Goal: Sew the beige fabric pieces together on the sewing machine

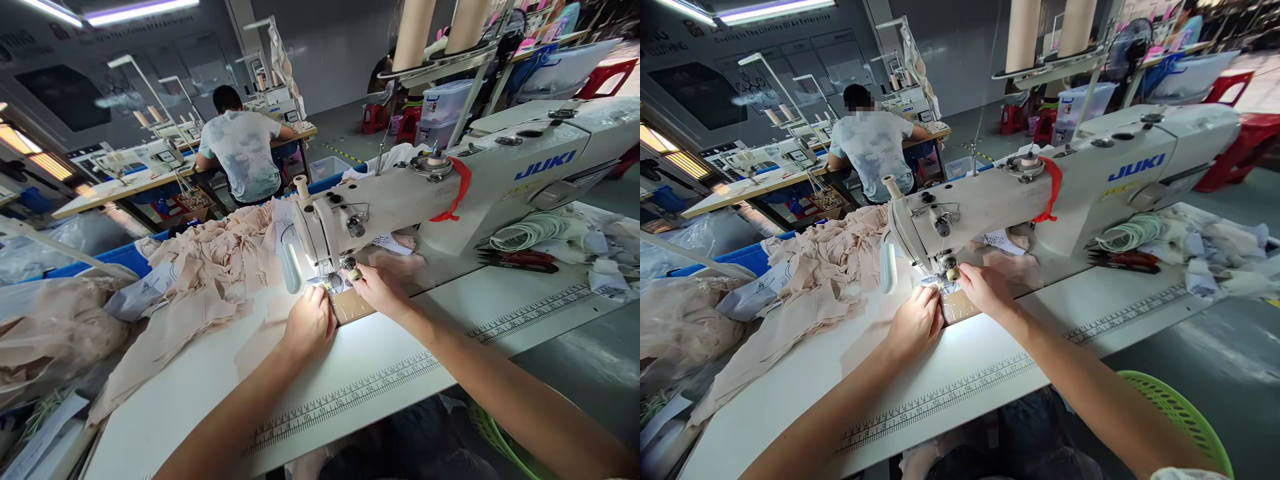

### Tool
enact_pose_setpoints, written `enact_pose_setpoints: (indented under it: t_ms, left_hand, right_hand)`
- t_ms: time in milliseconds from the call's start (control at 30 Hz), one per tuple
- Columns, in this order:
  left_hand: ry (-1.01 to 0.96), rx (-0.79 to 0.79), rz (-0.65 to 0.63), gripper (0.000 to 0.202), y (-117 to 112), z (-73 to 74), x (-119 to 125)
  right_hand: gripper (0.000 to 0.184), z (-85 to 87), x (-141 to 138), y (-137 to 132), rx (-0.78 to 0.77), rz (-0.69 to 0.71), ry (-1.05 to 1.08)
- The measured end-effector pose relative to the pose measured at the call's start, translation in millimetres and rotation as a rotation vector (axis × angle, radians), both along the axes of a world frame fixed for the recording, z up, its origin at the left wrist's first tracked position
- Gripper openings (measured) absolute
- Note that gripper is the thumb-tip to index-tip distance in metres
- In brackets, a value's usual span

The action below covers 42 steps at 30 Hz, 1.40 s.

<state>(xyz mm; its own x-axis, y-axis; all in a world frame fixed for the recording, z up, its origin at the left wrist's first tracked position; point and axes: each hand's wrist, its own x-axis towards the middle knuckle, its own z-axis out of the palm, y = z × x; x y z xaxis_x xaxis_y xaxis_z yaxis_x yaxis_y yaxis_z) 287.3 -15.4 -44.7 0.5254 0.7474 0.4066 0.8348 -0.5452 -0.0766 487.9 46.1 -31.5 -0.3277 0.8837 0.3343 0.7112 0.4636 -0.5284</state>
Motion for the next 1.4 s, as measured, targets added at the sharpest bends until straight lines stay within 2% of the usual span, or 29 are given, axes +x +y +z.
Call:
enact_pose_setpoints:
  t_ms: [133, 233, 333, 433, 533, 600, 700, 767, 833, 900, 1033, 1100, 1200, 1267, 1300, 1367, 1400]
  left_hand:
    - [-0.033, -0.016, -0.005, 0.024, 1.0, 1.9, -1.7]
    - [-0.027, -0.058, 0.046, 0.024, 0.2, 13.8, -4.3]
    - [0.036, -0.167, 0.284, 0.017, -2.2, 32.2, -7.5]
    - [0.077, -0.311, 0.534, 0.015, -4.2, 46.8, -12.7]
    - [-0.045, -0.411, 0.629, 0.023, -5.6, 54.8, -23.2]
    - [-0.253, -0.496, 0.592, 0.025, -9.1, 58.3, -32.9]
    - [-0.625, -0.679, 0.455, 0.027, -22.8, 63.2, -45.5]
    - [-0.799, -0.751, 0.396, 0.030, -37.6, 66.9, -48.0]
    - [-0.890, -0.771, 0.367, 0.035, -54.5, 71.6, -44.3]
    - [-0.932, -0.757, 0.341, 0.038, -70.9, 77.1, -36.6]
    - [-0.994, -0.663, 0.305, 0.038, -95.7, 84.0, -29.3]
    - [-1.104, -0.648, 0.311, 0.038, -103.1, 82.1, -37.6]
    - [-1.339, -0.697, 0.402, 0.044, -109.1, 73.0, -62.6]
    - [-1.366, -0.789, 0.473, 0.048, -110.5, 65.8, -80.5]
    - [-1.314, -0.817, 0.500, 0.048, -110.7, 62.6, -88.3]
    - [-1.101, -0.806, 0.535, 0.047, -110.2, 57.5, -100.3]
    - [-0.970, -0.759, 0.554, 0.044, -109.4, 55.5, -104.7]
  right_hand:
    - [0.034, 0.3, 7.0, -6.5, 0.091, -0.033, -0.020]
    - [0.037, -0.7, 11.4, -9.7, 0.136, 0.006, -0.022]
    - [0.039, -2.0, 10.3, -10.9, 0.172, 0.056, -0.049]
    - [0.032, -1.1, 3.3, -15.0, 0.167, 0.143, -0.044]
    - [0.026, 1.6, -4.8, -24.3, 0.138, 0.251, -0.039]
    - [0.024, 3.2, -9.0, -32.3, 0.099, 0.284, -0.074]
    - [0.021, 5.6, -16.1, -44.4, 0.043, 0.303, -0.145]
    - [0.033, 8.6, -24.8, -51.5, 0.019, 0.299, -0.209]
    - [0.047, 12.9, -37.8, -56.9, -0.014, 0.279, -0.261]
    - [0.048, 16.9, -53.1, -59.5, -0.041, 0.278, -0.284]
    - [0.023, 16.6, -74.8, -57.5, -0.012, 0.348, -0.211]
    - [0.018, 13.6, -74.9, -55.8, -0.012, 0.390, -0.086]
    - [0.026, 13.6, -62.0, -55.3, -0.046, 0.426, 0.075]
    - [0.025, 17.7, -49.1, -55.2, -0.132, 0.448, 0.146]
    - [0.022, 19.8, -42.7, -54.7, -0.182, 0.465, 0.165]
    - [0.015, 21.4, -31.9, -52.1, -0.208, 0.482, 0.151]
    - [0.017, 19.8, -28.1, -50.1, -0.160, 0.472, 0.101]
